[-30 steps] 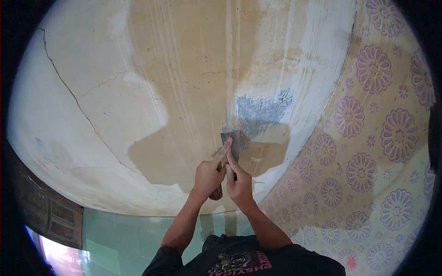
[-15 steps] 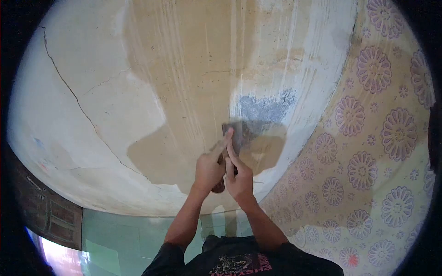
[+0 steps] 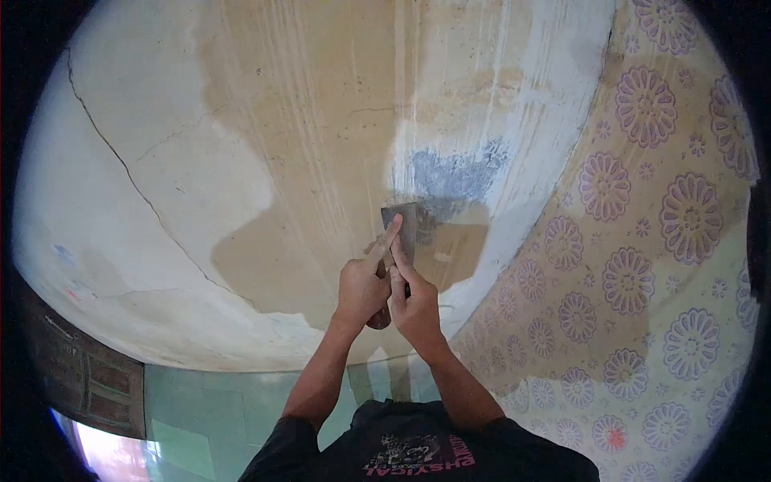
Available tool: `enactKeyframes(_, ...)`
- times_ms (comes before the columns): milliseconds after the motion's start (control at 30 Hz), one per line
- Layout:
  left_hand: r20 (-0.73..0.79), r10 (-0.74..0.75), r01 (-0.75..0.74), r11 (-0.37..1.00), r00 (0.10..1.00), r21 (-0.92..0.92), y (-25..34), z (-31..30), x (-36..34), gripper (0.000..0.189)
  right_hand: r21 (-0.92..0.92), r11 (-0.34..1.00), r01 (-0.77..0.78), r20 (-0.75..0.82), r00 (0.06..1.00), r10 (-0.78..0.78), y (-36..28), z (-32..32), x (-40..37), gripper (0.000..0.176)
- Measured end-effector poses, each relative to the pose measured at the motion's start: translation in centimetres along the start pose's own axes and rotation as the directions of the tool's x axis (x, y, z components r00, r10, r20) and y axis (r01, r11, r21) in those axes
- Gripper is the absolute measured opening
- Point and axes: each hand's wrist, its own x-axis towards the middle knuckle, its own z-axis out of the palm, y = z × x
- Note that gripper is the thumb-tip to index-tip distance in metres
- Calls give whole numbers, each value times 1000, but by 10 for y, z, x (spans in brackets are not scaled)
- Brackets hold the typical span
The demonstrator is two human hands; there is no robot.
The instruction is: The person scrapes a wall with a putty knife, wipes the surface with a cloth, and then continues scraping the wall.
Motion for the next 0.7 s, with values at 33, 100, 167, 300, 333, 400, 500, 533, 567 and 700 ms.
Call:
enactKeyframes(33,17,-42,42,999,999,34,0,0,-2,90,-14,996,-92,49,994,93,0,-3,-7,44)
enactKeyframes(100,46,-77,75,997,996,29,-4,6,-9,90,-28,985,-169,97,980,171,3,0,-13,44)
enactKeyframes(167,75,-112,110,994,991,26,-9,7,-8,91,-27,998,-53,45,997,55,15,6,-13,45)
enactKeyframes(300,24,2,-2,1000,1000,23,0,-7,6,92,-8,986,-168,86,982,168,-15,-3,0,49)
enactKeyframes(333,29,-21,20,999,999,35,4,-10,8,92,-3,989,-145,82,986,145,-13,-4,0,49)
enactKeyframes(400,33,-23,23,1000,999,11,-6,5,-5,92,-3,994,-111,81,991,111,-6,-5,-1,50)
enactKeyframes(500,33,-39,39,999,999,8,-5,6,-6,93,-18,993,-119,71,990,120,2,-4,-10,51)
enactKeyframes(533,32,-47,46,999,998,20,-2,4,-3,93,-43,992,-119,85,989,123,-3,-6,-6,51)
enactKeyframes(567,32,-45,44,999,998,19,1,1,8,93,-70,991,-116,99,987,123,-8,-8,2,52)
enactKeyframes(700,-47,16,-19,998,999,-53,6,-4,11,91,-5,995,-95,106,990,95,-15,-12,16,50)
